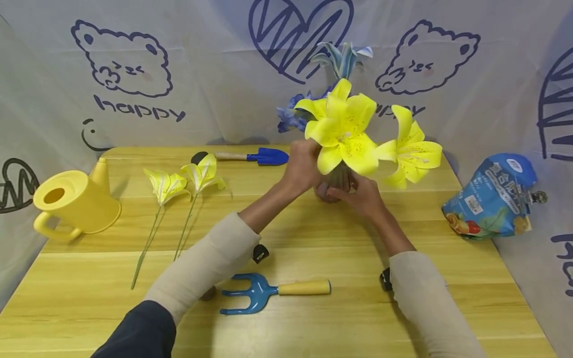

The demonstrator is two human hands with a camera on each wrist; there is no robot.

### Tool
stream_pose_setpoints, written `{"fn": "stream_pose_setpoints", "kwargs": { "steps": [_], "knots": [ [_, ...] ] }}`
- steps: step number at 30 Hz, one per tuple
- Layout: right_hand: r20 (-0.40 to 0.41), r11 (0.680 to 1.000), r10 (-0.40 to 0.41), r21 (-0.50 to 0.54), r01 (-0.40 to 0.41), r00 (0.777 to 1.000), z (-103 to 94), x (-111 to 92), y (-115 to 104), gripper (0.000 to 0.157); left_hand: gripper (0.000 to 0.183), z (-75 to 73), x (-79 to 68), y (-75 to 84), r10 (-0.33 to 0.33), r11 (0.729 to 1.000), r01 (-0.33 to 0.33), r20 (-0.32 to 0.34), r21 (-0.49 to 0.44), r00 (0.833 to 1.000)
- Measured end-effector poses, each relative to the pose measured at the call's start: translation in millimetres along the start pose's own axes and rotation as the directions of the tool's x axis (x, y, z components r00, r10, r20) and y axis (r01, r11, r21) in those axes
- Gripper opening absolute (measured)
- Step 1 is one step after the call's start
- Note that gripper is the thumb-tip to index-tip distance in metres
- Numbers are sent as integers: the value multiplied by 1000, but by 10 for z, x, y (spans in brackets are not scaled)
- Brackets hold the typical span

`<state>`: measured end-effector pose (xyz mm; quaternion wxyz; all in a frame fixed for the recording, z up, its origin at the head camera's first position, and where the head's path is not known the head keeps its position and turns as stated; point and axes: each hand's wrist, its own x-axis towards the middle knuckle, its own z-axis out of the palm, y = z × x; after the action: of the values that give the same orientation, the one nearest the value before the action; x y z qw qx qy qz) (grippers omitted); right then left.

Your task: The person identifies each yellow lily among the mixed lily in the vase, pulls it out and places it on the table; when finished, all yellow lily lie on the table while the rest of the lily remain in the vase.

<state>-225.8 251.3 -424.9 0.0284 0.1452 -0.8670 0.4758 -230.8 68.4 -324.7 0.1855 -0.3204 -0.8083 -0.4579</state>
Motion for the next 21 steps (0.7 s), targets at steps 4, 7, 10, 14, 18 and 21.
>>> {"fn": "stream_pose_setpoints", "kwargs": {
  "steps": [4, 7, 10, 14, 18, 21],
  "knots": [
    [7, 984, 123, -130, -121, 992, -13, -17, -16, 64, 18, 24, -21, -34, -15, 1000, 13, -114, -19, 993],
    [3, 989, 107, -102, -106, 994, -21, -18, -16, 62, 18, 28, -51, -63, 14, 1000, -15, -181, -7, 983],
    [-7, 991, 100, -87, -100, 995, -28, -22, -14, 57, 20, 14, -81, -61, 51, 999, -50, -221, 9, 974],
    [0, 990, 117, -84, -117, 993, -30, -21, 10, 50, 28, -70, -101, 17, 119, 992, -128, -277, -16, 953],
    [22, 988, 135, -76, -133, 991, -38, -33, -3, 58, 32, -209, -84, 128, 187, 972, -225, -344, -73, 920],
    [27, 988, 142, -65, -140, 990, -49, -43, -24, 68, 34, -331, -64, 198, 213, 958, -269, -372, -103, 903]
  ]
}}
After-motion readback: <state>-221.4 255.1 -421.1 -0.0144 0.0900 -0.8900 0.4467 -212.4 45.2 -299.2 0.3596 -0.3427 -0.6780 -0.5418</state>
